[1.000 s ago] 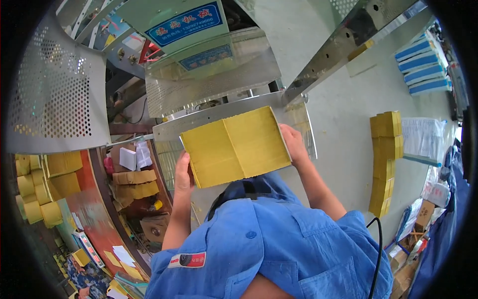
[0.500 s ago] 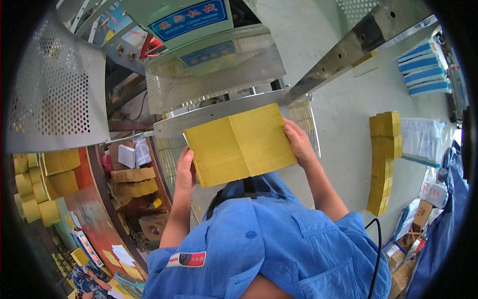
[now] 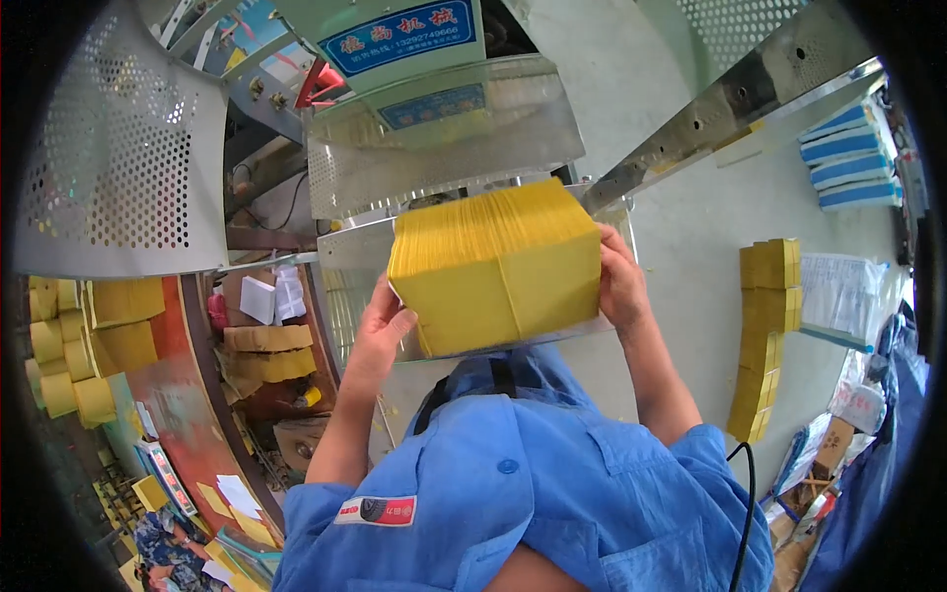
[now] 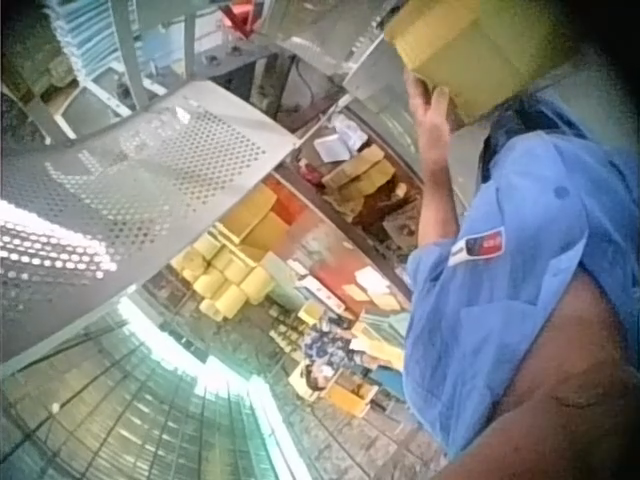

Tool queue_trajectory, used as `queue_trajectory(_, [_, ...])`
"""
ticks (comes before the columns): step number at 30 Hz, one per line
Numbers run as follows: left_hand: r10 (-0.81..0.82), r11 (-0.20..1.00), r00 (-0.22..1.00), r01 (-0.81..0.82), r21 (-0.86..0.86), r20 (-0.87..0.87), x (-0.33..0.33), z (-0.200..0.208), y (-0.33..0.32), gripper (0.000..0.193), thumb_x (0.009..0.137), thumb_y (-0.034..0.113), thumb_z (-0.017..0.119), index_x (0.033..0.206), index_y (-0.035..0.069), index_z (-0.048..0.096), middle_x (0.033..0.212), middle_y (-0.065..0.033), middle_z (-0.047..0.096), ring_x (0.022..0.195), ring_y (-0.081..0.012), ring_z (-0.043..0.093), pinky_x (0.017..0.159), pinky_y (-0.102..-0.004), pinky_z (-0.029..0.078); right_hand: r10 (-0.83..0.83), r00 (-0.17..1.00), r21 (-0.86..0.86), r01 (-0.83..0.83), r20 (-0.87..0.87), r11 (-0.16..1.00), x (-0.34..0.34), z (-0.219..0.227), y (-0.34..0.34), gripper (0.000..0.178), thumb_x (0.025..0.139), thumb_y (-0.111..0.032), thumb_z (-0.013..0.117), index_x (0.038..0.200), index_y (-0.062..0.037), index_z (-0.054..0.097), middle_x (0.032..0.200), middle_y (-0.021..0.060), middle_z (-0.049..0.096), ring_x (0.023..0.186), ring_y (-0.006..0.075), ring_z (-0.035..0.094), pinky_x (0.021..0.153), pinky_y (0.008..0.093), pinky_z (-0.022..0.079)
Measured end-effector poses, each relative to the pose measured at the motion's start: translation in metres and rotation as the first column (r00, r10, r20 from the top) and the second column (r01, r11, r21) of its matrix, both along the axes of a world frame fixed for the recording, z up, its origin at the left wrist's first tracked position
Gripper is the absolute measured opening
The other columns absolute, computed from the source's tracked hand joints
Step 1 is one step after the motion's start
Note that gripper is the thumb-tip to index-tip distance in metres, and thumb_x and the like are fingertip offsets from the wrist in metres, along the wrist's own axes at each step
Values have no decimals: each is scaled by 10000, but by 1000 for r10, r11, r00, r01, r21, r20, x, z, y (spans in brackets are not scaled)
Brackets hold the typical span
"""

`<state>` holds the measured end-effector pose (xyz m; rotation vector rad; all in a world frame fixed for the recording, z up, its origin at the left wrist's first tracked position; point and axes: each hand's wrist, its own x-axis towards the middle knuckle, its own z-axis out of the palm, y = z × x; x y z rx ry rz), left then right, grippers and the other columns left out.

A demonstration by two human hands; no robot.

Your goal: The recorder uses a bundling machine to strap stacks of yellow paper, weighs the stacks on a scale, and organizes them in a workshop environment.

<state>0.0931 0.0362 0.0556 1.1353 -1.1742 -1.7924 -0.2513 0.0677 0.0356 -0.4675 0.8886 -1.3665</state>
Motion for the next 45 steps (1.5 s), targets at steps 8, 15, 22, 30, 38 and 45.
queue_trajectory(8, [29, 987, 997, -40, -152, -73, -12, -47, 42, 775, 900, -20, 622, 1530, 94, 186, 1444, -58, 407, 1265, -175, 462, 1051, -344, 396, -264, 964, -170, 256, -27, 952, 11, -26, -9, 222, 839, 116, 471, 947, -13, 616, 1193, 130, 611, 1054, 187, 586, 885, 286, 477])
queue_trajectory(15, [-5, 970, 994, 31, -240, 108, -27, -69, 31, 773, 906, 3, 635, 1528, 116, 189, 1402, -83, 440, 1212, -181, 505, 1016, -338, 431, -438, 883, 17, 447, -167, 894, 17, -25, -13, 140, 830, 46, 513, 904, -11, 618, 926, 53, 635, 797, 104, 574, 730, 245, 475])
queue_trajectory(22, [126, 935, 978, -62, -350, 164, -96, -55, -3, 567, 923, 10, 618, 1423, 36, 353, 1273, -78, 537, 1172, -157, 532, 976, -317, 454, -680, 724, 101, 690, -117, 717, -14, -33, -49, 58, 855, -32, 535, 910, -52, 537, 807, 33, 579, 693, 115, 554, 621, 254, 465])
queue_trajectory(30, [123, 948, 972, -56, -315, 198, -87, -46, -8, 438, 917, 21, 633, 1312, 7, 442, 1249, -74, 549, 1146, -170, 559, 959, -309, 471, -598, 259, -544, 254, -759, 800, 5, 64, 4, 221, 894, -40, 490, 1085, 15, 588, 1125, 143, 597, 1142, 249, 537, 993, 360, 415])
queue_trajectory(38, [76, 963, 980, -24, -269, 183, -84, -52, -12, 412, 901, 6, 645, 1275, 1, 473, 1246, -63, 552, 1122, -160, 573, 951, -294, 478, -260, -287, -116, -434, -922, 893, 46, 89, -51, 733, 820, -409, 645, 1405, -34, 415, 1505, 116, 364, 1436, 305, 254, 1161, 518, 156])
queue_trajectory(45, [148, 949, 956, -65, -309, 252, -89, -40, -5, 335, 877, 15, 673, 1186, -3, 545, 1104, -78, 630, 1039, -162, 607, 860, -293, 487, -305, -306, -142, -457, -902, 878, 58, 90, -56, 750, 845, -442, 618, 1428, -32, 386, 1523, 112, 339, 1441, 263, 253, 1166, 507, 151])
